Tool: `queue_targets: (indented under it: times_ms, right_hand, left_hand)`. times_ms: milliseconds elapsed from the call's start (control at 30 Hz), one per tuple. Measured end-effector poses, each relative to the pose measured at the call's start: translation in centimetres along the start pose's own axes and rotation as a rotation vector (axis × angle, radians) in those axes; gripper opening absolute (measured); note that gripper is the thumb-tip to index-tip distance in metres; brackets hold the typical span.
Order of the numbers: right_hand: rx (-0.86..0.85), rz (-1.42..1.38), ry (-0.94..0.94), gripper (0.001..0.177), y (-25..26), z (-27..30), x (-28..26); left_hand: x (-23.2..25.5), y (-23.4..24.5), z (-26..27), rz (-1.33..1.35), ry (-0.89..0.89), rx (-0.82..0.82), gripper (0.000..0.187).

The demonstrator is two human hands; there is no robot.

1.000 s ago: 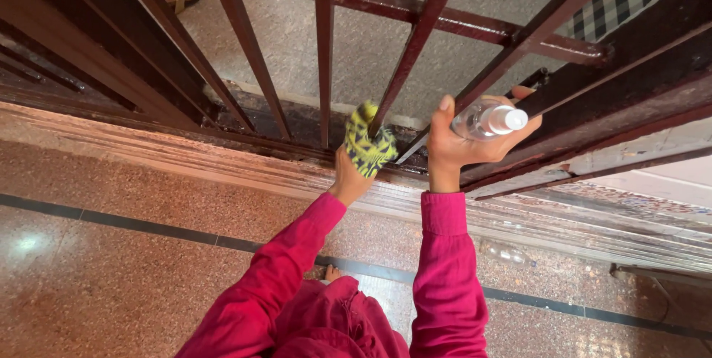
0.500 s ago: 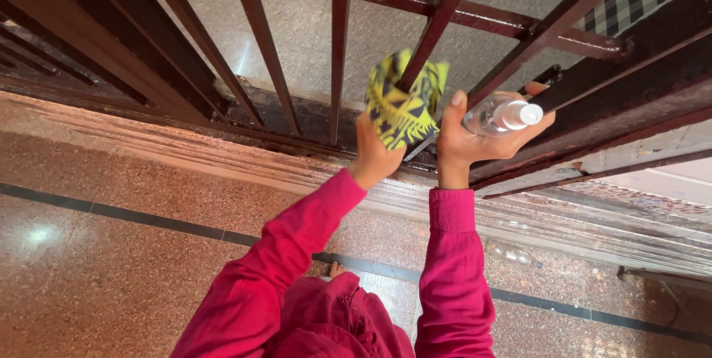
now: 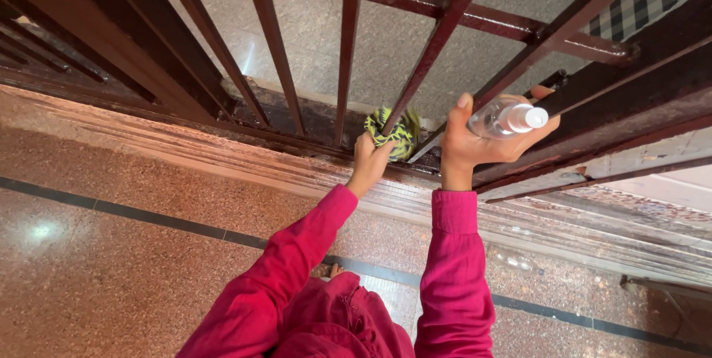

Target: The person cleans a brown metal gate by spraying a liquid from a clear bottle and wiping the bars with a yellow and black patterned cloth. The person systematically moves along the gate, spraying and wiping each section.

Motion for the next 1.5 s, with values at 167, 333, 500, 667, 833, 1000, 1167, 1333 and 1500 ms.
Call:
queue_targets:
  times_ms: [167,333,500,667,833,1000,1167,1333,1500]
  right_hand:
    - [0.003,-0.030,-0.021,0.106,-0.1,0.1,0.2]
    - [-0.002,-0.035,-0.008,0.095,0.2,-0.4,-0.7]
    - [-0.020,-0.046,-0.080,0.080,0.4,-1.2,-1.7]
    - [-0.004,-0.029,-0.022,0.086,0.4,-1.2,-1.8]
    - [0.019,-0.011,0.019,0.090,0.7,-0.8,-1.8]
    - [-0.022,-0.042,-0.023,0.079,0.7,-1.4,-2.2]
    - [-0.014,-0.024,-0.044,0.079,0.5,-1.1,-2.1]
    - [0.011,0.021,-0.022,0.093,0.5,-0.7,-1.2]
    - [-0.004,-0.007,0.005,0.097,0.3,-0.4,-0.8]
  left_hand:
    - [-1.4,0.3,-0.6,0.558,0.299,-0.036,0.031]
    - [10.4,-3.0,1.0,0.314,-0.217,-0.117,0.022]
    - [19.3,-7.2,0.1,0.100,-0.493,-0.015,0.015]
    - [24.9,-9.7,-4.1,-0.285,-0.861,-0.038,0.018]
    - [12.8,-9.7,-14.0,1.008,0.334,-0.574,0.028]
    - [15.9,-9.0,-12.4,0.523,-0.175,-0.407,0.021]
    - [25.3,-9.0,-4.0,-0.134,-0.702,0.009,0.015]
    - [26.3,-8.7,-0.1,-0.245,-0.898,0.198,0.029]
    - [11.9,-5.2,0.2,-0.077,-0.616,0.117,0.021]
Point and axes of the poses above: each hand's wrist, its own z-axis away from the middle knuckle, its own y-axis out of the back of the hand, x = y × z, the point moved 10 cm from there along -z, towards the middle knuckle, and after that the axes turned 14 degrees about z, right-handed, at the moved point
